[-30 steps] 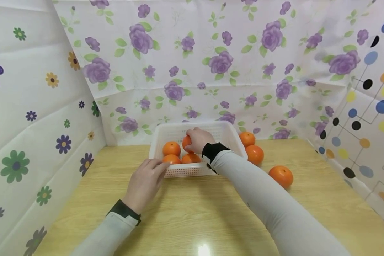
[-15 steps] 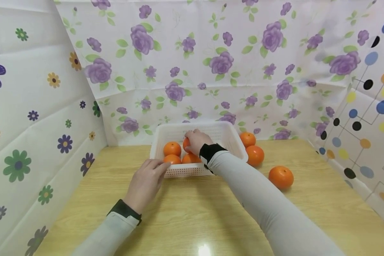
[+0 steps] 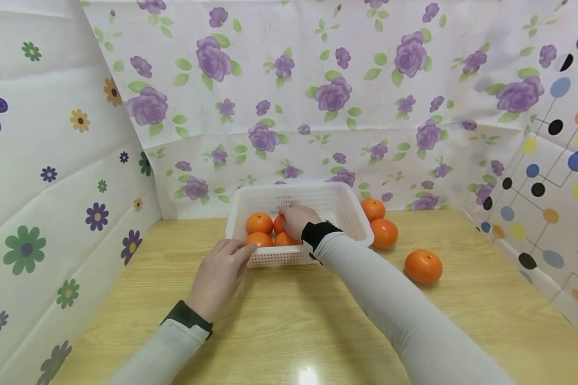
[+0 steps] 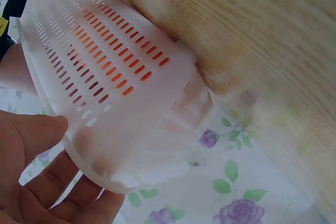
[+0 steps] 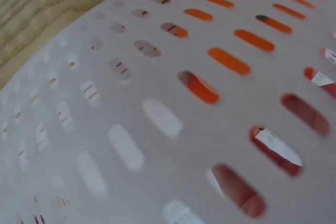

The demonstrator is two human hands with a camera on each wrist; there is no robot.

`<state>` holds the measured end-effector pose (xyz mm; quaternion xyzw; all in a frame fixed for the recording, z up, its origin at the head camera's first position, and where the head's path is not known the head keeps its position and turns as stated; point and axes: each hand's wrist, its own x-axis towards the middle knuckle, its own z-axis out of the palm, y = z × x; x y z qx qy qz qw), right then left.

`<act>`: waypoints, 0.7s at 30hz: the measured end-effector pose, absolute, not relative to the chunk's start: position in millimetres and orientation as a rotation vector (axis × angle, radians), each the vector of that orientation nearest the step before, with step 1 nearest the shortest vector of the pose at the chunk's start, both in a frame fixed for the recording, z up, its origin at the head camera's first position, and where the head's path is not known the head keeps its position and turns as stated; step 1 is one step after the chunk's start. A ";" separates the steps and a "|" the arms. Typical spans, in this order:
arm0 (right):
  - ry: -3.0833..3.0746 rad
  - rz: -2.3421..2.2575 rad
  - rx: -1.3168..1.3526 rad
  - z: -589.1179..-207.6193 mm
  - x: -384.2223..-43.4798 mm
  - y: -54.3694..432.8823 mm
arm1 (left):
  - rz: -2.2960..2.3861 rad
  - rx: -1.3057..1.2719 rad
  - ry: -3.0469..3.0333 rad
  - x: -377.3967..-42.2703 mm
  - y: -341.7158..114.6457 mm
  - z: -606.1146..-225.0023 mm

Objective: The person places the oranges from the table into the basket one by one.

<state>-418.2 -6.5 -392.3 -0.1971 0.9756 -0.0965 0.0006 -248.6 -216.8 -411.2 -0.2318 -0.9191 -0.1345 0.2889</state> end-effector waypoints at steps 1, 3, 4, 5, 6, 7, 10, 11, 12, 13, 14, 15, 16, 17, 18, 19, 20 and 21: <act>3.063 -0.302 -0.615 -391.7 -417.7 -6.5 | -0.356 -0.618 -2.453 -248.6 -216.9 -411.0; 3.060 -0.295 -0.605 -390.5 -416.7 -6.6 | -0.348 -0.619 -2.452 -248.6 -217.1 -410.7; 3.057 -0.296 -0.597 -389.7 -416.0 -6.7 | -0.343 -0.621 -2.450 -248.6 -217.2 -410.7; 3.055 -0.295 -0.591 -389.3 -415.4 -6.8 | -0.339 -0.623 -2.448 -248.5 -217.2 -410.7; 3.052 -0.288 -0.587 -388.8 -415.1 -6.9 | -0.334 -0.626 -2.444 -248.6 -217.3 -410.7; 3.051 -0.286 -0.582 -388.6 -414.6 -7.0 | -0.330 -0.631 -2.440 -248.7 -217.4 -410.8; 3.044 -0.280 -0.572 -387.7 -413.4 -7.3 | -0.323 -0.641 -2.431 -248.8 -217.3 -410.8; 3.044 -0.282 -0.569 -387.5 -412.9 -7.3 | -0.323 -0.642 -2.432 -248.8 -217.3 -410.9; 3.043 -0.283 -0.569 -387.2 -412.6 -7.2 | -0.324 -0.642 -2.432 -248.9 -217.2 -410.9; 3.042 -0.288 -0.568 -386.8 -412.1 -7.2 | -0.326 -0.641 -2.433 -248.8 -217.1 -410.8; 3.040 -0.296 -0.567 -386.3 -411.4 -7.1 | -0.329 -0.640 -2.435 -248.8 -217.1 -410.7; 3.039 -0.304 -0.567 -385.9 -410.9 -7.1 | -0.332 -0.638 -2.435 -248.7 -217.1 -410.6; 3.036 -0.316 -0.563 -385.6 -410.4 -6.9 | -0.333 -0.638 -2.436 -248.7 -217.1 -410.6; 3.033 -0.333 -0.556 -385.3 -409.6 -6.7 | -0.334 -0.639 -2.435 -248.7 -217.2 -410.7; 3.032 -0.339 -0.554 -385.4 -409.1 -6.5 | -0.334 -0.640 -2.434 -248.8 -217.2 -410.8; 3.031 -0.343 -0.554 -385.3 -408.7 -6.2 | -0.333 -0.642 -2.432 -248.7 -217.2 -410.9; 3.030 -0.343 -0.555 -385.3 -408.4 -6.0 | -0.333 -0.643 -2.431 -248.7 -217.3 -411.1; 3.030 -0.340 -0.558 -385.4 -408.1 -5.7 | -0.332 -0.645 -2.429 -248.8 -217.3 -411.2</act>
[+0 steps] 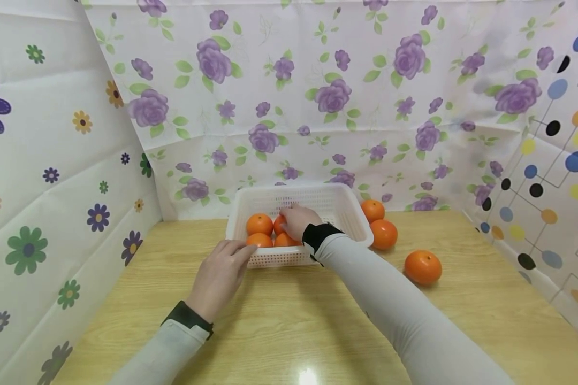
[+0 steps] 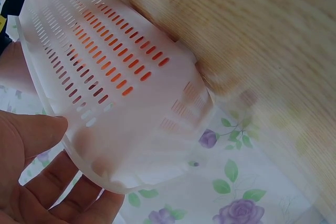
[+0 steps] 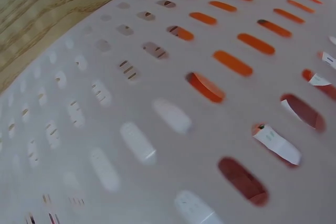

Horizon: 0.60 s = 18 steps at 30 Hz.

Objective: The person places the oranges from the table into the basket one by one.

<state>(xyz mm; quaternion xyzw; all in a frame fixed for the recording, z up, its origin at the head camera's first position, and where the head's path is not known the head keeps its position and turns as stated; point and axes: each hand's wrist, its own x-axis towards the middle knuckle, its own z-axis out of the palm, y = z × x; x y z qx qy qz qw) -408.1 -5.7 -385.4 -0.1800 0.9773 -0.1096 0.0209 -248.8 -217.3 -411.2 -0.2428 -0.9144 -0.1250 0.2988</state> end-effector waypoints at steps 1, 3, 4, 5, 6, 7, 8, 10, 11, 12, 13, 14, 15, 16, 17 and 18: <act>3.031 -0.339 -0.559 -385.4 -407.9 -5.5 | -0.331 -0.646 -2.428 -248.7 -217.4 -411.3; 3.035 -0.334 -0.566 -385.2 -407.6 -5.3 | -0.332 -0.645 -2.426 -248.7 -217.5 -411.3; 3.036 -0.335 -0.565 -385.0 -407.4 -5.2 | -0.333 -0.644 -2.426 -248.6 -217.5 -411.4; 3.037 -0.339 -0.563 -384.8 -407.1 -5.1 | -0.336 -0.644 -2.426 -248.6 -217.5 -411.4; 3.037 -0.349 -0.557 -384.7 -406.6 -5.0 | -0.336 -0.644 -2.425 -248.5 -217.5 -411.4; 3.034 -0.361 -0.548 -384.7 -406.6 -4.9 | -0.337 -0.644 -2.426 -248.3 -217.5 -411.3; 3.031 -0.368 -0.541 -384.7 -406.4 -4.7 | -0.337 -0.645 -2.425 -248.5 -217.4 -411.4; 3.027 -0.378 -0.524 -384.9 -406.6 -4.7 | -0.337 -0.648 -2.425 -248.4 -217.4 -411.4; 3.025 -0.385 -0.518 -385.0 -406.6 -4.7 | -0.336 -0.649 -2.425 -248.4 -217.4 -411.5; 3.024 -0.389 -0.511 -385.2 -406.8 -4.7 | -0.336 -0.648 -2.426 -248.4 -217.3 -411.5; 3.026 -0.383 -0.513 -385.3 -407.2 -4.8 | -0.337 -0.647 -2.427 -248.3 -217.3 -411.4; 3.031 -0.372 -0.521 -385.2 -407.2 -5.0 | -0.338 -0.646 -2.427 -248.5 -217.3 -411.5; 3.035 -0.361 -0.530 -385.2 -407.5 -5.1 | -0.338 -0.644 -2.428 -248.4 -217.2 -411.4; 3.038 -0.349 -0.543 -385.0 -407.5 -5.0 | -0.339 -0.643 -2.428 -248.3 -217.2 -411.2; 3.041 -0.337 -0.559 -384.8 -407.6 -4.8 | -0.340 -0.642 -2.429 -248.2 -217.2 -411.1; 3.042 -0.330 -0.570 -384.5 -407.6 -4.5 | -0.340 -0.642 -2.429 -248.0 -217.2 -411.1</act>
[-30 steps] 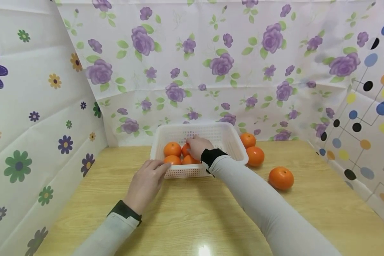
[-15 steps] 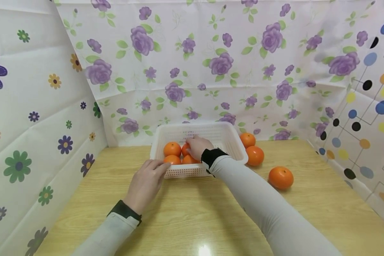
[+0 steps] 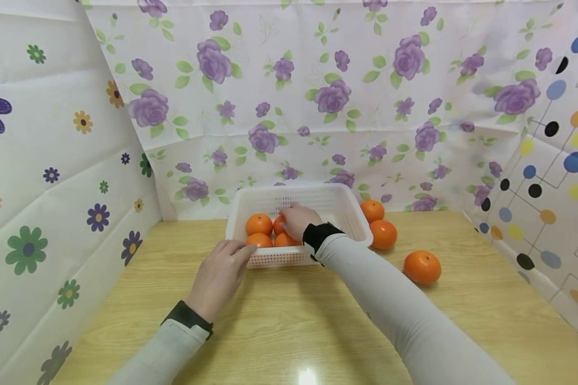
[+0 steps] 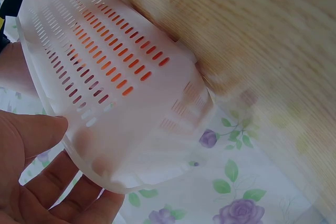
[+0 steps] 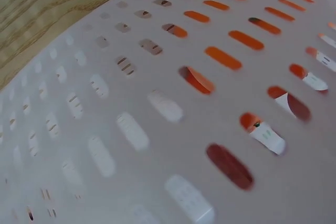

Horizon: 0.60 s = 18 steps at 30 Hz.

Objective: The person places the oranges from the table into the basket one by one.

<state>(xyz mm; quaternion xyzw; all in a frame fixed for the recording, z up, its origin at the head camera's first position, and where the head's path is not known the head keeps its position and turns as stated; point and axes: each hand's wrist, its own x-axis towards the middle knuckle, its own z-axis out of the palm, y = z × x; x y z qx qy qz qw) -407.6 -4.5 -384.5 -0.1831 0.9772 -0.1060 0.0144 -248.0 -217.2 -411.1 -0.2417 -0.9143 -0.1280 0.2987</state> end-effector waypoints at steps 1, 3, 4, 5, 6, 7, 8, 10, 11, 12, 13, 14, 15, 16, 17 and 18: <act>3.043 -0.319 -0.584 -384.4 -407.8 -3.6 | -0.340 -0.643 -2.428 -248.0 -217.1 -411.0; 3.046 -0.312 -0.601 -383.9 -408.7 -1.4 | -0.340 -0.644 -2.429 -248.0 -216.7 -410.9; 3.048 -0.312 -0.607 -383.5 -409.2 -0.1 | -0.342 -0.643 -2.430 -248.0 -216.6 -411.0; 3.052 -0.304 -0.615 -383.3 -409.9 1.5 | -0.344 -0.641 -2.434 -247.9 -216.6 -410.9; 3.057 -0.296 -0.622 -383.2 -410.6 3.3 | -0.346 -0.638 -2.437 -247.9 -216.5 -410.8; 3.062 -0.280 -0.633 -382.9 -411.4 5.2 | -0.348 -0.636 -2.440 -247.9 -216.5 -410.7; 3.067 -0.267 -0.643 -382.4 -412.0 7.0 | -0.349 -0.635 -2.442 -247.9 -216.4 -410.7; 3.071 -0.261 -0.649 -380.8 -412.0 11.3 | -0.351 -0.635 -2.445 -248.2 -216.4 -410.6; 3.074 -0.260 -0.652 -379.7 -411.5 13.7 | -0.351 -0.635 -2.445 -248.2 -216.3 -410.4; 3.078 -0.263 -0.655 -378.6 -410.6 16.3 | -0.348 -0.637 -2.445 -248.5 -216.3 -410.5; 3.084 -0.264 -0.655 -376.6 -408.9 18.9 | -0.347 -0.638 -2.444 -248.5 -216.2 -410.5; 3.090 -0.271 -0.653 -374.2 -406.5 21.5 | -0.346 -0.638 -2.443 -248.5 -216.3 -410.4; 3.098 -0.273 -0.654 -371.5 -403.7 24.5 | -0.345 -0.637 -2.442 -248.4 -216.3 -410.3; 3.107 -0.274 -0.661 -368.2 -400.3 27.3 | -0.345 -0.634 -2.442 -248.2 -216.5 -410.1; 3.118 -0.270 -0.671 -365.1 -397.1 30.6 | -0.344 -0.632 -2.440 -248.0 -216.7 -410.1; 3.128 -0.264 -0.679 -361.5 -393.4 34.1 | -0.343 -0.630 -2.440 -247.8 -216.8 -410.1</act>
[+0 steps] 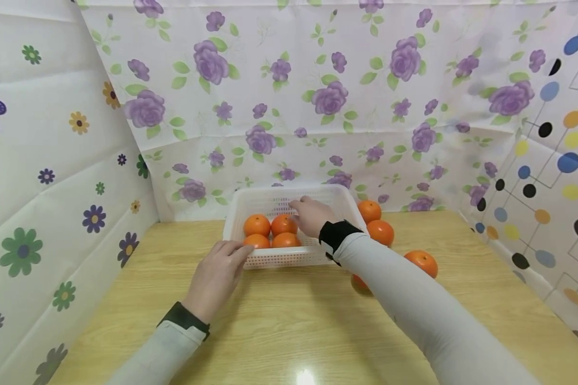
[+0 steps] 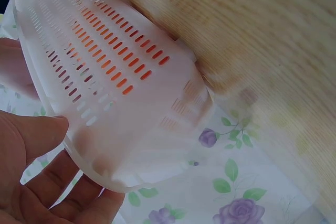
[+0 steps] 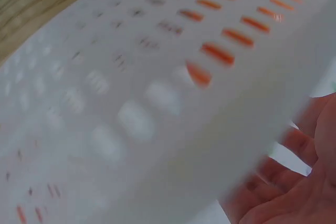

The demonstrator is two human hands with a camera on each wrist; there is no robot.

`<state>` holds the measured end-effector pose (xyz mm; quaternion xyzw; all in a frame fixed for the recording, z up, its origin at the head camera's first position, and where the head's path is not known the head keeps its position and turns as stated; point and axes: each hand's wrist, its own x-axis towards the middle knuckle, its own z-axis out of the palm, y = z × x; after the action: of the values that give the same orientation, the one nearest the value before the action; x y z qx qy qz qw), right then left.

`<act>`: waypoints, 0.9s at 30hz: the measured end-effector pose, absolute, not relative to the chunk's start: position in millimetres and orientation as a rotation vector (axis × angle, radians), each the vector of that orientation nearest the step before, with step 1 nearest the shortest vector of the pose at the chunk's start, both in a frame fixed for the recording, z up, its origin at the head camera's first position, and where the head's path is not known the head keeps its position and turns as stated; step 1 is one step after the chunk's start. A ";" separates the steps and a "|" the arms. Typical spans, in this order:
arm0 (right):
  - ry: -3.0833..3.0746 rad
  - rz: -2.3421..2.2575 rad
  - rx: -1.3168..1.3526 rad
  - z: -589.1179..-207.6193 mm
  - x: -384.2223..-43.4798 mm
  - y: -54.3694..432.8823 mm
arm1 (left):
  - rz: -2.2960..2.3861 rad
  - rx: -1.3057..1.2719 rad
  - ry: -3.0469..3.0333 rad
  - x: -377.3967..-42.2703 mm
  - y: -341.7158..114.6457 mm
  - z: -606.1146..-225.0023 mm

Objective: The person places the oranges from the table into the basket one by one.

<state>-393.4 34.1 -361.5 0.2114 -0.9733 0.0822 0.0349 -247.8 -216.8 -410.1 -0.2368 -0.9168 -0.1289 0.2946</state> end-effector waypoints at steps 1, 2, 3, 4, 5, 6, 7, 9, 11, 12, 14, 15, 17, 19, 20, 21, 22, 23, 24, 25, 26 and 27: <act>-2.985 0.252 0.651 -357.7 -389.5 37.4 | -0.345 -0.628 -2.440 -247.4 -217.0 -410.1; -2.976 0.251 0.656 -354.1 -386.0 40.8 | -0.346 -0.625 -2.439 -247.1 -217.2 -410.2; -2.966 0.246 0.663 -350.8 -382.7 44.7 | -0.347 -0.623 -2.439 -246.9 -217.5 -410.4; -2.962 0.248 0.668 -347.7 -379.5 48.4 | -0.349 -0.623 -2.438 -246.8 -217.7 -410.5; -2.957 0.243 0.673 -345.2 -376.9 52.3 | -0.350 -0.623 -2.438 -246.7 -217.9 -410.7; -2.952 0.237 0.678 -342.8 -373.9 56.1 | -0.351 -0.622 -2.438 -246.7 -218.0 -410.9; -2.946 0.232 0.682 -340.7 -371.3 59.5 | -0.352 -0.622 -2.438 -246.8 -218.2 -411.2; -2.928 0.208 0.697 -337.4 -366.3 66.4 | -0.355 -0.622 -2.438 -247.0 -218.4 -411.8; -2.897 0.184 0.710 -335.6 -361.7 73.0 | -0.354 -0.624 -2.437 -247.3 -218.4 -412.2; -2.882 0.175 0.715 -334.8 -359.3 76.2 | -0.354 -0.625 -2.436 -247.5 -218.4 -412.4; -2.852 0.170 0.729 -334.2 -354.6 82.3 | -0.356 -0.630 -2.431 -247.7 -218.4 -412.2; -2.840 0.168 0.734 -334.1 -352.2 85.3 | -0.357 -0.633 -2.428 -247.9 -218.5 -412.0; -2.818 0.175 0.742 -333.6 -346.6 91.2 | -0.358 -0.641 -2.419 -248.3 -218.6 -411.6; -2.799 0.183 0.750 -332.7 -340.4 96.8 | -0.359 -0.646 -2.412 -248.3 -218.7 -410.8; -2.794 0.186 0.750 -332.2 -337.1 99.4 | -0.360 -0.648 -2.410 -248.5 -218.7 -410.5; -2.785 0.184 0.755 -331.9 -333.7 102.1 | -0.359 -0.650 -2.409 -248.6 -218.7 -410.3; -2.776 0.184 0.762 -332.2 -330.8 104.9 | -0.358 -0.650 -2.410 -248.5 -218.6 -410.0; -2.769 0.187 0.768 -332.5 -328.0 107.4 | -0.358 -0.649 -2.412 -248.6 -218.4 -409.9; -2.763 0.191 0.771 -332.8 -325.0 109.9 | -0.357 -0.649 -2.414 -248.5 -218.3 -409.8; -2.758 0.196 0.775 -333.1 -322.1 112.6 | -0.357 -0.648 -2.417 -248.6 -218.2 -409.9; -2.753 0.204 0.782 -333.8 -319.2 115.4 | -0.355 -0.647 -2.421 -248.7 -218.0 -410.1; -2.743 0.206 0.792 -334.5 -316.6 118.4 | -0.353 -0.646 -2.423 -248.8 -217.9 -410.3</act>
<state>-316.6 118.4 -334.5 0.2740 -0.9490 0.0712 0.1390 -248.8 -217.9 -410.3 -0.2433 -0.9128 -0.1330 0.2999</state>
